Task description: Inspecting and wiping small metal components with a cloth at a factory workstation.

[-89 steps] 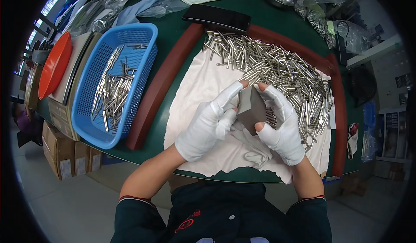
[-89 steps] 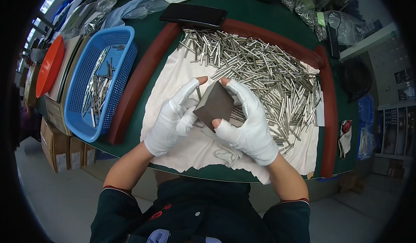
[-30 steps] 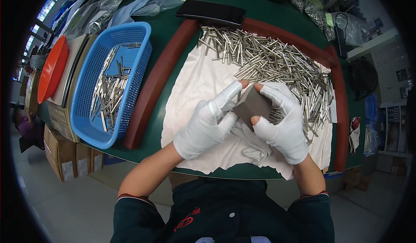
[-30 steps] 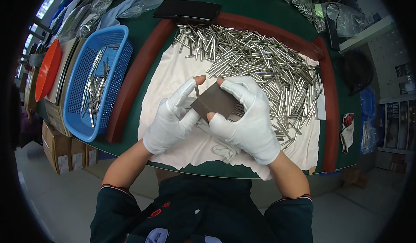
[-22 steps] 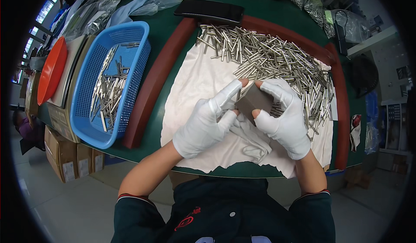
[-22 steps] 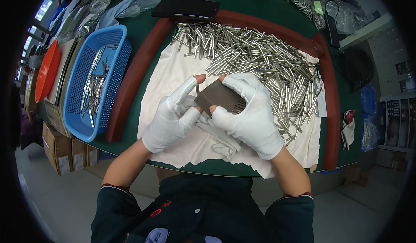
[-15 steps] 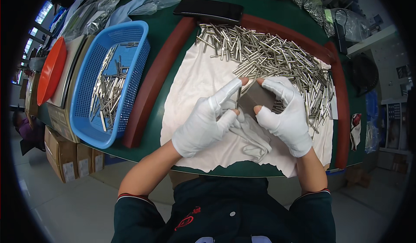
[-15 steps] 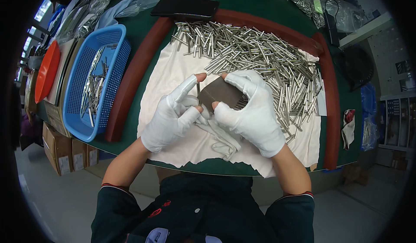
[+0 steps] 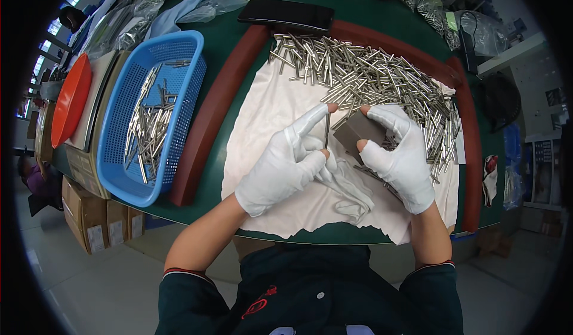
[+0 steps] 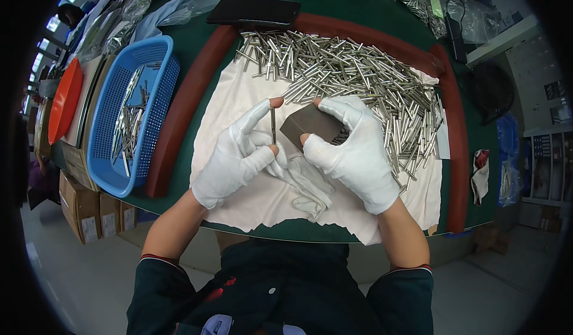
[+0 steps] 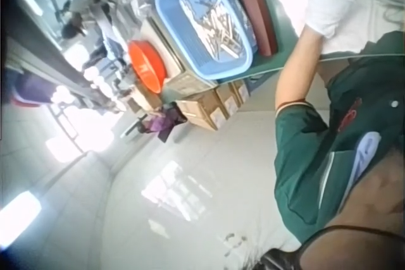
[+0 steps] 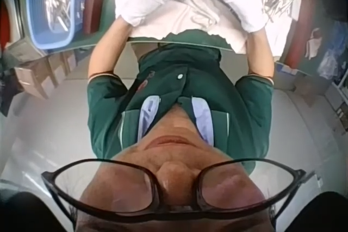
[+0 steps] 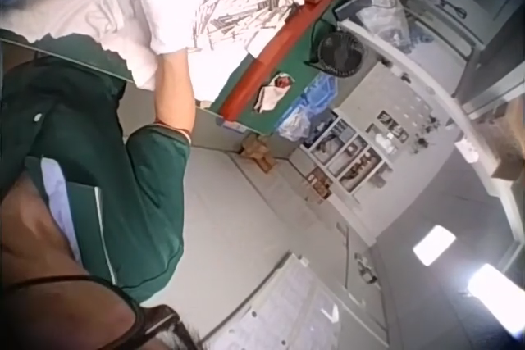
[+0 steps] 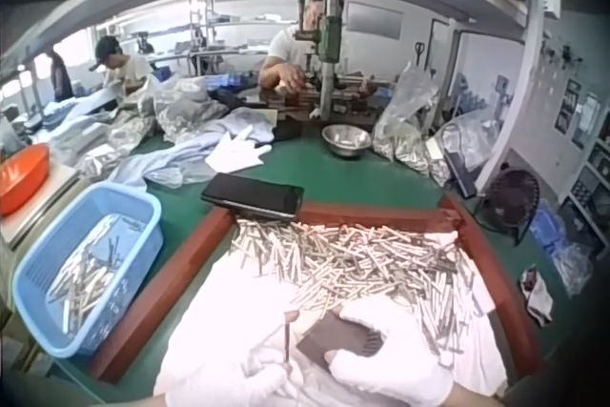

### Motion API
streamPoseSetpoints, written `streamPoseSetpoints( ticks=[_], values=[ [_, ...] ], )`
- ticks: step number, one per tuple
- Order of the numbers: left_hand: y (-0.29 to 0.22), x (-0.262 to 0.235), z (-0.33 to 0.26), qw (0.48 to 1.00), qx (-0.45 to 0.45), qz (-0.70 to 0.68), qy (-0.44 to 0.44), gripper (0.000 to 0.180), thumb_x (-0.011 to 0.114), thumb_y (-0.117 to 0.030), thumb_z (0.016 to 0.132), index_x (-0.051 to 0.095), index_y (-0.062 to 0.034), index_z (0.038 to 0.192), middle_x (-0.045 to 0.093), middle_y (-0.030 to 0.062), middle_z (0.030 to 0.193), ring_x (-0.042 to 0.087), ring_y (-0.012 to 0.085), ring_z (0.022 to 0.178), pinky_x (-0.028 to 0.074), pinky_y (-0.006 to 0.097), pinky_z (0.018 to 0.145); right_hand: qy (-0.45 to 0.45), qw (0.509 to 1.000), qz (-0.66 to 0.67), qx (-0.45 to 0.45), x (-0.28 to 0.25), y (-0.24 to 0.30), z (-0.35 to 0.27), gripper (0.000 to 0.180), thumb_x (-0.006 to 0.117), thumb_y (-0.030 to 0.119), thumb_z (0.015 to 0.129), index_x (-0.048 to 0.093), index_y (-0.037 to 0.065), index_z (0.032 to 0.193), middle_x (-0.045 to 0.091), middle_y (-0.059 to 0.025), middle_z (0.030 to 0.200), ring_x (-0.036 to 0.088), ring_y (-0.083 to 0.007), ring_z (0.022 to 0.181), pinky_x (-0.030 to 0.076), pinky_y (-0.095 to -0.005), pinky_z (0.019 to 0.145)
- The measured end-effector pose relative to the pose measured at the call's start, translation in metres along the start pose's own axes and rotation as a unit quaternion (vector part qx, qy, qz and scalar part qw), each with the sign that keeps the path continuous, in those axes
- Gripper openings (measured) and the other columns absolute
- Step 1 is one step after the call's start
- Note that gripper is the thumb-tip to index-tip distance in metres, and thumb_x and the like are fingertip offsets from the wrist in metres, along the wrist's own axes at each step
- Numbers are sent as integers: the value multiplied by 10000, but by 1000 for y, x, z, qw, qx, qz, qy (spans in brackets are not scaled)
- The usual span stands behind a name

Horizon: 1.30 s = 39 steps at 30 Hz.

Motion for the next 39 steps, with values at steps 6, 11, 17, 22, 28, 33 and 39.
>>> streamPoseSetpoints(
  ticks=[6,11,17,22,28,33,39],
  values=[
    [-1,0,-1,1000,-14,9,-13,652,440,63,876,277,-81,1490,594,19,772,549,47,717,470,204,695,11,1000,-6,-14,4,1,0,501,741,149,653,636,-72,1090,600,-146,1074,595,-225,992,477,-302,883],
    [-2,3,-1,998,1,54,-44,630,435,82,855,346,-61,1462,579,-4,734,539,37,696,465,205,642,12,999,-12,-27,8,4,-1,495,744,159,644,645,-65,1074,604,-144,1065,594,-229,988,476,-307,885],
    [9,-1,1,994,23,106,-24,629,437,94,869,324,-52,1470,619,47,877,570,63,767,480,210,715,38,999,-22,9,9,-2,-2,509,707,153,673,628,-52,1132,583,-113,1099,565,-191,1029,433,-294,933],
    [7,0,-1,996,28,73,-34,627,439,94,867,342,-65,1465,613,35,880,577,57,747,481,212,681,25,1000,-13,10,11,0,-4,513,715,161,665,633,-49,1125,581,-103,1084,569,-189,1012,435,-291,926],
    [5,0,-2,997,25,72,-26,628,447,102,862,361,-78,1458,632,61,979,603,61,769,497,222,674,30,999,-19,24,10,-2,-2,528,709,154,660,627,-55,1138,579,-117,1098,572,-187,1006,442,-288,915],
    [4,2,0,995,70,64,-33,630,443,109,862,363,-81,1458,627,63,1015,603,61,774,496,215,673,21,999,24,21,10,-5,-2,511,737,192,639,648,-70,1068,609,-148,1025,595,-233,973,471,-311,884],
    [4,1,0,994,42,94,-30,631,436,115,864,354,-76,1460,603,72,1109,587,54,792,508,221,681,23,999,24,18,10,-2,-3,507,724,163,660,634,-81,1095,590,-141,1060,590,-215,980,467,-298,887]
  ],
)
Point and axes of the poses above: each hand's wrist, its own z-axis towards the middle knuckle, its own x-axis out of the palm, y = z × x, the point moved 5 cm from there along z, towards the middle knuckle
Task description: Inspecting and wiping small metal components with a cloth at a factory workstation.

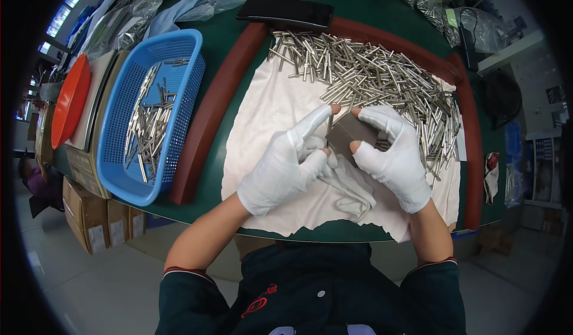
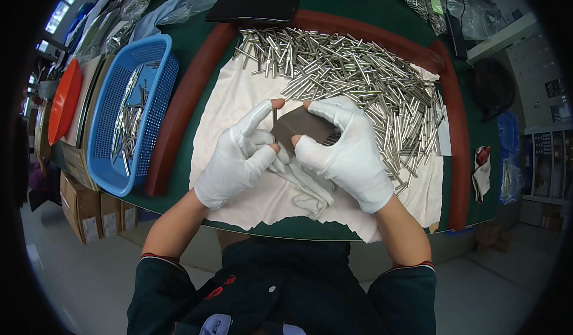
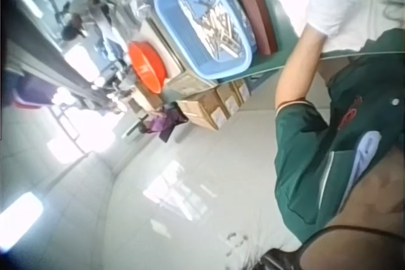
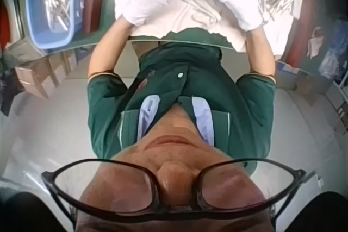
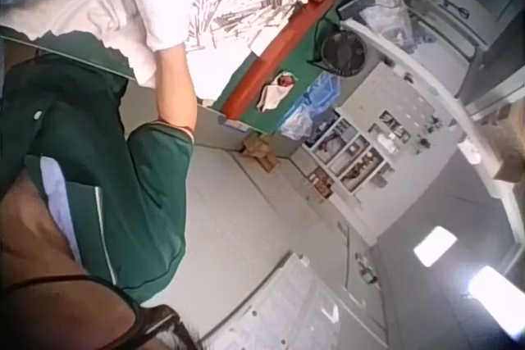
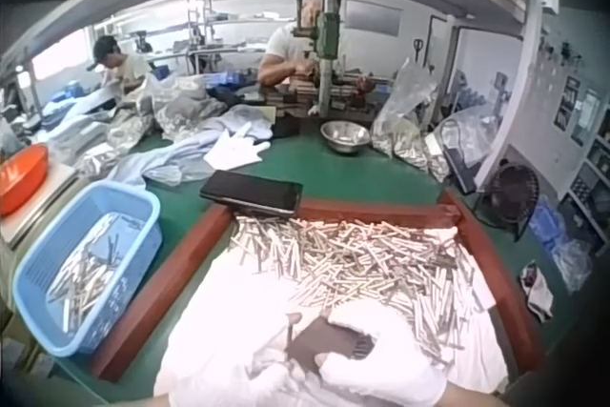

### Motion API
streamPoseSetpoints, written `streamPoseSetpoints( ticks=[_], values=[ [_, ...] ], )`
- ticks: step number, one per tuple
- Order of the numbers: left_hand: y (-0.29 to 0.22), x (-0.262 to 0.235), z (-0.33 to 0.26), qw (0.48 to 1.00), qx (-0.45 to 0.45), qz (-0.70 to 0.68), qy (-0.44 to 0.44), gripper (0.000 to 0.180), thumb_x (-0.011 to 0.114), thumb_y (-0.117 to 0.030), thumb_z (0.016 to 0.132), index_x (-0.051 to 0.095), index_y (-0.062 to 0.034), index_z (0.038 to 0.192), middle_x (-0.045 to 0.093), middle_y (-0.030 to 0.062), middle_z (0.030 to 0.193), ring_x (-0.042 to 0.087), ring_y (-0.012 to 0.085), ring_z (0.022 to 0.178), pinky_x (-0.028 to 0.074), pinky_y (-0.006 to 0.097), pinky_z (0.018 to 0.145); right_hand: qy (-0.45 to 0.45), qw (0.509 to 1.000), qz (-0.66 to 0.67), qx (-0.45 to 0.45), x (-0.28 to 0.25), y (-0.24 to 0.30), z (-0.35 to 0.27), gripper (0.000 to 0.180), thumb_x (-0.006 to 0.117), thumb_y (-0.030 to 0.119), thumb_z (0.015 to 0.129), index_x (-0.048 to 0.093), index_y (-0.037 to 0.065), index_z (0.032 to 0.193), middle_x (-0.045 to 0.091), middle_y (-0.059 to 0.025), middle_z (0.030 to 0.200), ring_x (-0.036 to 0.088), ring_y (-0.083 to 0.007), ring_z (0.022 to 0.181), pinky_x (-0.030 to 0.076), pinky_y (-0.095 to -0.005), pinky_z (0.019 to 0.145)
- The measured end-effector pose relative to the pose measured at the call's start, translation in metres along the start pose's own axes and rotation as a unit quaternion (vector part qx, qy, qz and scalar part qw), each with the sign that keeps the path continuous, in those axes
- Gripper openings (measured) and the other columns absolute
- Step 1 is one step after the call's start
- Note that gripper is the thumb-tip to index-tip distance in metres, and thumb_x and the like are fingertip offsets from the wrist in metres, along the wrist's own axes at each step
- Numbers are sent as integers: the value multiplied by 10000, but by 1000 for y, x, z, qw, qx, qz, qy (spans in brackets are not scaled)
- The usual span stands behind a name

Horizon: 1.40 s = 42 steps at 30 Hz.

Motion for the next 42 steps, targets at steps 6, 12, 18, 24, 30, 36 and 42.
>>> streamPoseSetpoints(
  ticks=[6,12,18,24,30,36,42],
  values=[
    [-1,0,0,999,18,-27,-9,627,436,105,872,345,-78,1465,629,54,989,569,54,753,496,222,680,16,999,31,16,1,4,-1,502,729,171,666,635,-79,1092,595,-145,1054,595,-224,982,472,-300,883],
    [0,1,1,999,-21,-36,-4,627,431,84,882,317,-84,1475,632,55,854,575,70,728,501,238,681,-9,1000,-16,-13,0,2,-1,516,742,182,655,636,-83,1085,607,-155,1047,603,-233,966,484,-307,865],
    [-1,0,0,994,-64,-89,-4,650,452,61,883,258,-66,1490,621,47,767,576,62,703,491,223,667,-54,997,-49,-15,-7,1,1,514,748,191,661,638,-84,1082,612,-159,1046,615,-233,966,488,-300,870],
    [1,-1,2,995,-66,-74,-10,654,473,47,878,240,-26,1484,633,54,762,589,68,690,494,221,663,-44,999,-21,-4,-2,2,2,514,747,187,662,635,-85,1083,607,-151,1052,612,-224,970,485,-293,871],
    [-1,-2,1,996,-61,-70,1,646,472,48,878,247,-26,1479,639,64,763,594,71,692,493,219,661,-35,999,-18,13,2,-7,6,518,747,192,668,631,-90,1086,604,-151,1054,615,-214,959,491,-292,860],
    [-1,-1,1,997,-38,-63,3,629,465,43,889,246,-26,1475,647,76,780,614,91,706,505,233,664,-31,1000,1,5,3,-2,1,522,743,197,673,630,-91,1093,605,-154,1070,621,-215,956,493,-293,861],
    [-3,1,0,994,-54,-94,4,630,468,52,887,245,-24,1471,642,66,775,625,94,721,508,232,671,-33,999,-17,17,1,-2,1,508,741,195,661,643,-84,1074,613,-158,1054,622,-225,953,498,-298,851]
  ],
)
Point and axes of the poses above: each hand's wrist, its own z-axis towards the middle knuckle, its own x-axis out of the palm, y = z × x, the point moved 5 cm from there along z, towards the middle knuckle
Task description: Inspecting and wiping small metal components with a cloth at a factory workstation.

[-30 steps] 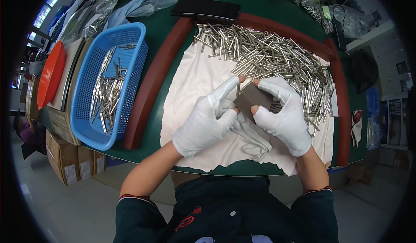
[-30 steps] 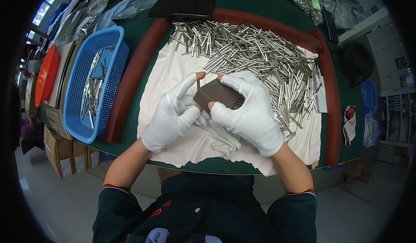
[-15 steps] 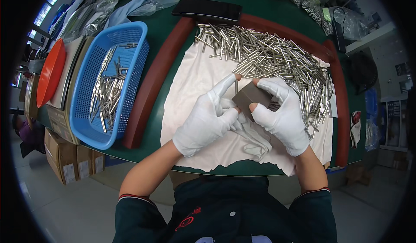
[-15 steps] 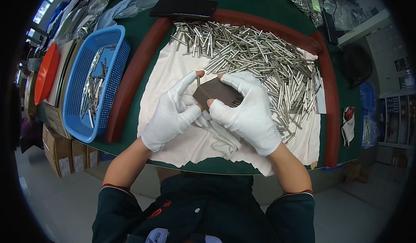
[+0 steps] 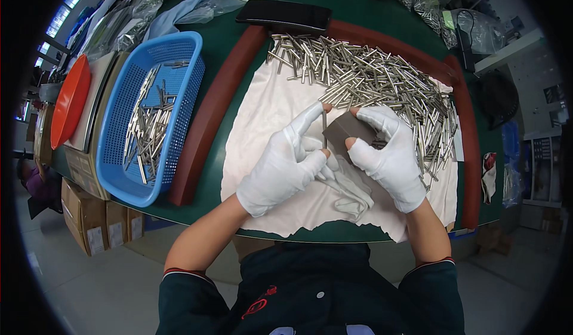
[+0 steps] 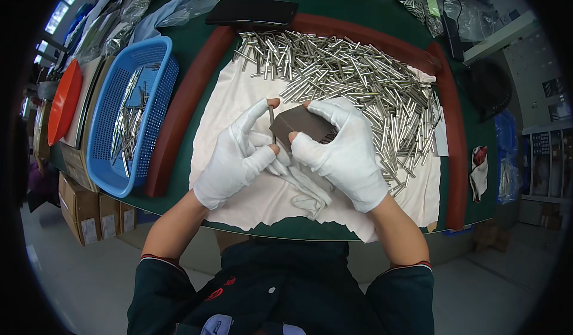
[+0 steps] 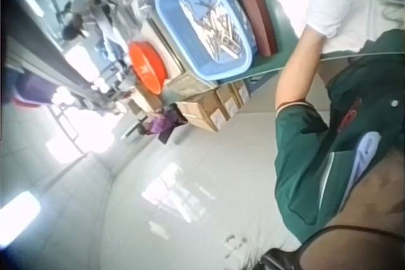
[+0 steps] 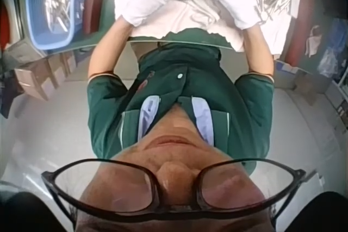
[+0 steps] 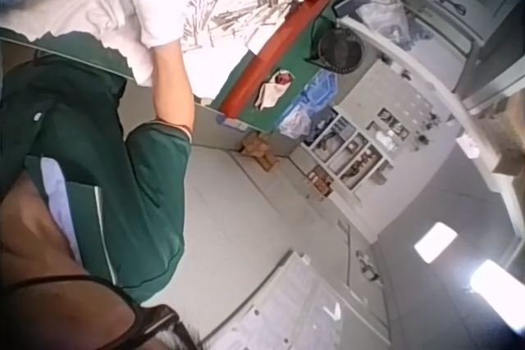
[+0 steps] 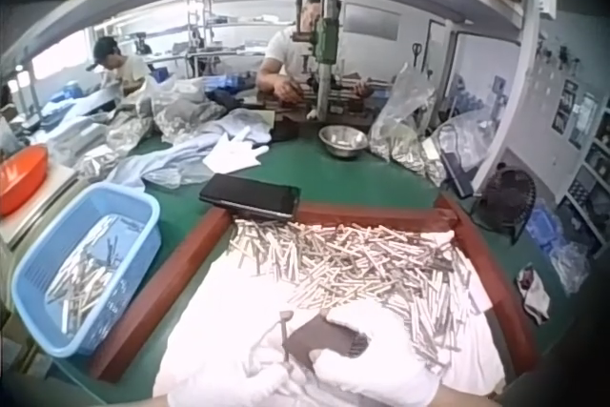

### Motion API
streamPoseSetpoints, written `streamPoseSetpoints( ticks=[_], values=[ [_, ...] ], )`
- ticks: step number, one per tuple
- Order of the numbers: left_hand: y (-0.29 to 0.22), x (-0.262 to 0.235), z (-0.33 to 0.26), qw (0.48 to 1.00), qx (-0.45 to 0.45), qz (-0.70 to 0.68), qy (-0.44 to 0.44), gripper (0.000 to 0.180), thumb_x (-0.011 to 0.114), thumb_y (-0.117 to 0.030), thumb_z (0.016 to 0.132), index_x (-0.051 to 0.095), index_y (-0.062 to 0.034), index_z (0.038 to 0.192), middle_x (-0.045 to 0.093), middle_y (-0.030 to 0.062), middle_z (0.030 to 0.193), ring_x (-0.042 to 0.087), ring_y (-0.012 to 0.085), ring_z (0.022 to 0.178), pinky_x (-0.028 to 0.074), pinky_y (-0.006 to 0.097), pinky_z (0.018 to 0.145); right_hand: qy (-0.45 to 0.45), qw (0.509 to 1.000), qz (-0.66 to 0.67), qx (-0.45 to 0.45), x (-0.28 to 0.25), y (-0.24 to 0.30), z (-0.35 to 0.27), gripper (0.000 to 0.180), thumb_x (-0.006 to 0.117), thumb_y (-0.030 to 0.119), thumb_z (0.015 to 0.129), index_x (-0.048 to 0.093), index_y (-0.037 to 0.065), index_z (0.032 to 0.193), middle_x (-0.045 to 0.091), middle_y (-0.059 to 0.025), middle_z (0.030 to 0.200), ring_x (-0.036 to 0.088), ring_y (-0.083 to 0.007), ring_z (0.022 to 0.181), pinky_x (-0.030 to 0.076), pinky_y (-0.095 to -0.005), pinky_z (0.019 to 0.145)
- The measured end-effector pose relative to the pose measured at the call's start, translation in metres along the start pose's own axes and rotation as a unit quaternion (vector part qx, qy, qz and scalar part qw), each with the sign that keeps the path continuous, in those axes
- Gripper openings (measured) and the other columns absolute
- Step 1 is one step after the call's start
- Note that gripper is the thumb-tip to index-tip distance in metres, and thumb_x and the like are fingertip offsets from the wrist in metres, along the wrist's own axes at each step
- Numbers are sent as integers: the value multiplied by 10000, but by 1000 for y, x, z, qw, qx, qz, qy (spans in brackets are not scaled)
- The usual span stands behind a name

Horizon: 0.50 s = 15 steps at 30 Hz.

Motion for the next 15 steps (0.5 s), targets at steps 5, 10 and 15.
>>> streamPoseSetpoints(
  ticks=[5,10,15],
  values=[
    [6,-2,1,998,28,54,-8,632,458,49,892,232,-29,1476,656,82,788,633,105,725,514,245,681,-16,999,7,-32,-1,3,-1,528,747,217,654,642,-88,1073,614,-160,1054,621,-225,952,498,-300,852],
    [0,0,1,1000,-3,3,-8,610,455,52,892,271,-37,1467,636,61,773,607,92,713,506,239,681,-26,999,-23,-19,-5,1,0,512,744,205,663,642,-91,1068,611,-160,1047,616,-226,963,495,-298,855],
    [0,1,-1,999,21,23,-15,592,435,75,892,312,-48,1458,615,57,837,588,83,752,499,237,685,-13,999,-39,-32,-4,7,-2,504,746,199,659,646,-85,1063,612,-158,1050,618,-230,952,497,-305,845]
  ],
)
Point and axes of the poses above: each hand's wrist, its own z-axis towards the middle knuckle, its own x-axis out of the palm, y = z × x, the point moved 5 cm from there along z, towards the middle knuckle
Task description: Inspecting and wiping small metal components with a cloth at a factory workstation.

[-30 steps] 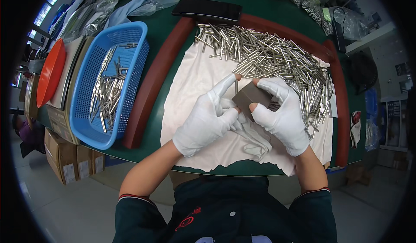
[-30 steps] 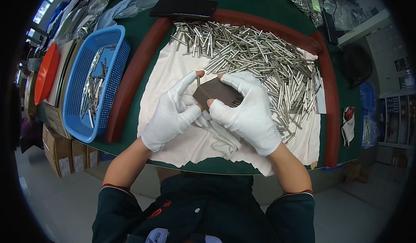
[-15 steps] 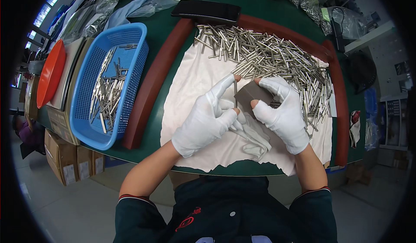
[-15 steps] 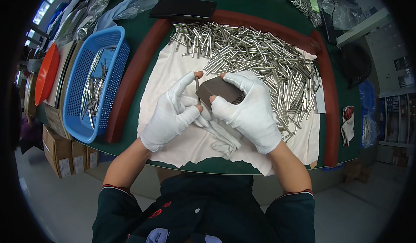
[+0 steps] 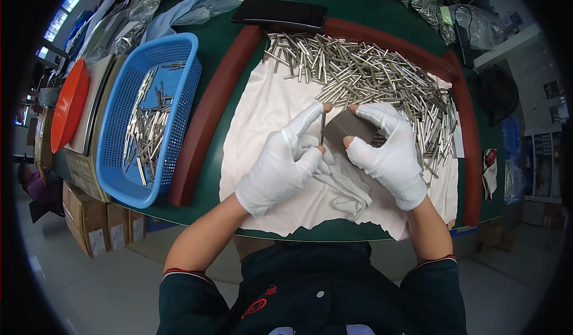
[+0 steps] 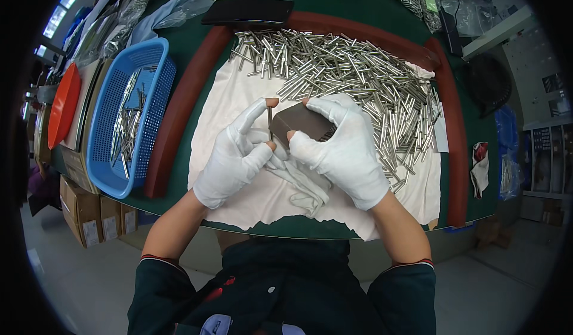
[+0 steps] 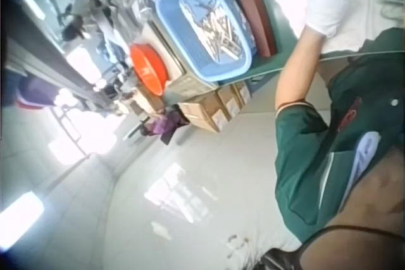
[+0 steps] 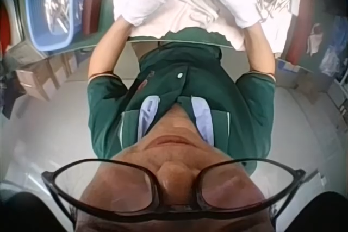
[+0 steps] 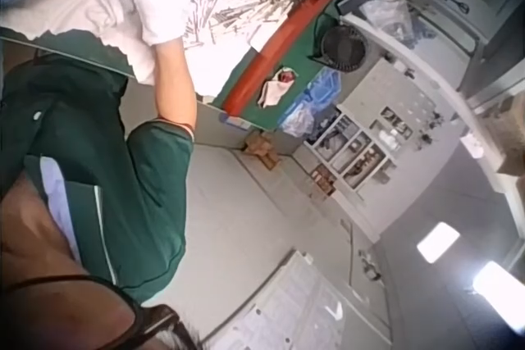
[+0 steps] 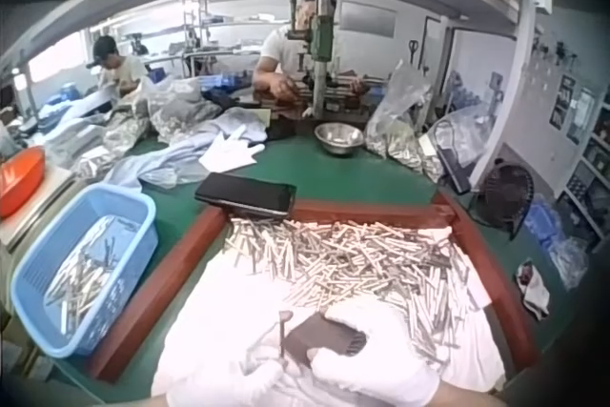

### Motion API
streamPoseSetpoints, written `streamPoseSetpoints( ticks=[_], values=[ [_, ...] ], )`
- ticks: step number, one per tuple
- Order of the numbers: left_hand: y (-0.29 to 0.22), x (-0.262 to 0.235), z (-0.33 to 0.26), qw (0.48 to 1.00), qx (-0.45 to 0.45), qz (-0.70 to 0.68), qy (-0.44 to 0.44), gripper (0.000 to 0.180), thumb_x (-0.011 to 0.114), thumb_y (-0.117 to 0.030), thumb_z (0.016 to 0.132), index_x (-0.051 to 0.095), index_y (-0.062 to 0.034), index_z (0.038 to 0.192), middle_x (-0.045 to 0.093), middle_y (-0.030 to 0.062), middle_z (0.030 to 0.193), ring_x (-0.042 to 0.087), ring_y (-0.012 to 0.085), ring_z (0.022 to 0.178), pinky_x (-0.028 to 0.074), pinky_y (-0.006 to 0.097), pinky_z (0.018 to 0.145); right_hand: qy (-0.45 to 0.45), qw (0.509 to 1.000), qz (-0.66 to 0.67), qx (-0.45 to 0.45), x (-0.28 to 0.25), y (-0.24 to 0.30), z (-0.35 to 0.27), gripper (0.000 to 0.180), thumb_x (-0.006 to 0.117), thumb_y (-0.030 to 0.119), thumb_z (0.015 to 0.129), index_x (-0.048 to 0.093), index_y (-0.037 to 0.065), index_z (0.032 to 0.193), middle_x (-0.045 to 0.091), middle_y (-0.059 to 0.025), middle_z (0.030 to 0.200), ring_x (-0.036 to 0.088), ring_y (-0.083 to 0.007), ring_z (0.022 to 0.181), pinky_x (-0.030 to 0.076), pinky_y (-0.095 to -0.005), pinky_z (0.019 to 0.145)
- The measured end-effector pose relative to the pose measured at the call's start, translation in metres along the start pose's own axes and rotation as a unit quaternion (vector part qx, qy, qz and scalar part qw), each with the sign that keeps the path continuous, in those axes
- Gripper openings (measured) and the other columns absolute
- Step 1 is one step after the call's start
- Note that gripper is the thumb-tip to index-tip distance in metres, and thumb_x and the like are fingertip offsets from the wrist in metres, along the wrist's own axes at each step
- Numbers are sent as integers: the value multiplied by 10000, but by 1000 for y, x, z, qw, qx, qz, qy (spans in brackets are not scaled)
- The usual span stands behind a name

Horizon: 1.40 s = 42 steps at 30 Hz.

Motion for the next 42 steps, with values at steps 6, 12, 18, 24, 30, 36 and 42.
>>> streamPoseSetpoints(
  ticks=[6,12,18,24,30,36,42],
  values=[
    [2,1,1,1000,11,19,15,612,415,115,875,352,-69,1456,587,66,986,585,76,787,493,236,697,1,1000,-10,-26,-2,-2,0,497,753,204,648,657,-69,1052,618,-150,1047,617,-241,943,499,-313,839],
    [3,-2,1,1000,9,8,17,600,414,97,884,365,-81,1454,595,63,1007,589,76,797,493,233,695,-6,998,-42,-37,-3,-4,1,497,752,207,647,659,-70,1048,618,-153,1032,617,-246,947,499,-312,841],
    [0,-6,3,999,-15,-33,39,633,442,66,882,286,-67,1481,645,90,889,630,108,765,508,241,691,-23,998,43,41,-10,-14,9,504,740,204,653,652,-73,1064,616,-145,1044,625,-226,953,496,-302,862],
    [4,-16,8,996,-6,-66,51,662,480,28,872,241,-42,1485,656,104,791,672,173,728,525,254,686,-56,953,-256,-150,-8,0,8,512,715,285,631,667,-3,1051,609,-151,1081,605,-296,962,495,-381,834],
    [5,-15,11,995,-22,-71,59,661,491,15,872,245,-44,1482,666,116,806,671,171,723,537,271,672,-54,914,-356,-189,-5,-3,7,525,717,330,621,666,55,1065,575,-137,1143,518,-334,1071,443,-432,862],
    [5,-20,9,995,-27,-81,47,652,495,-5,880,247,-49,1482,669,117,809,672,176,719,536,271,684,-70,934,-231,-263,-16,24,-3,387,786,246,567,657,87,895,569,-70,979,514,-274,917,424,-405,753],
    [5,-20,11,991,-22,-128,24,715,624,-104,870,255,-49,1481,668,127,772,632,158,662,501,267,669,143,900,-303,-279,2,34,-19,401,800,337,568,646,77,832,515,-56,812,484,-261,799,396,-382,668]
  ],
)
Point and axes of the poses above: each hand's wrist, its own z-axis towards the middle knuckle, its own x-axis out of the palm, y = z × x, the point moved 5 cm from there along z, towards the middle knuckle
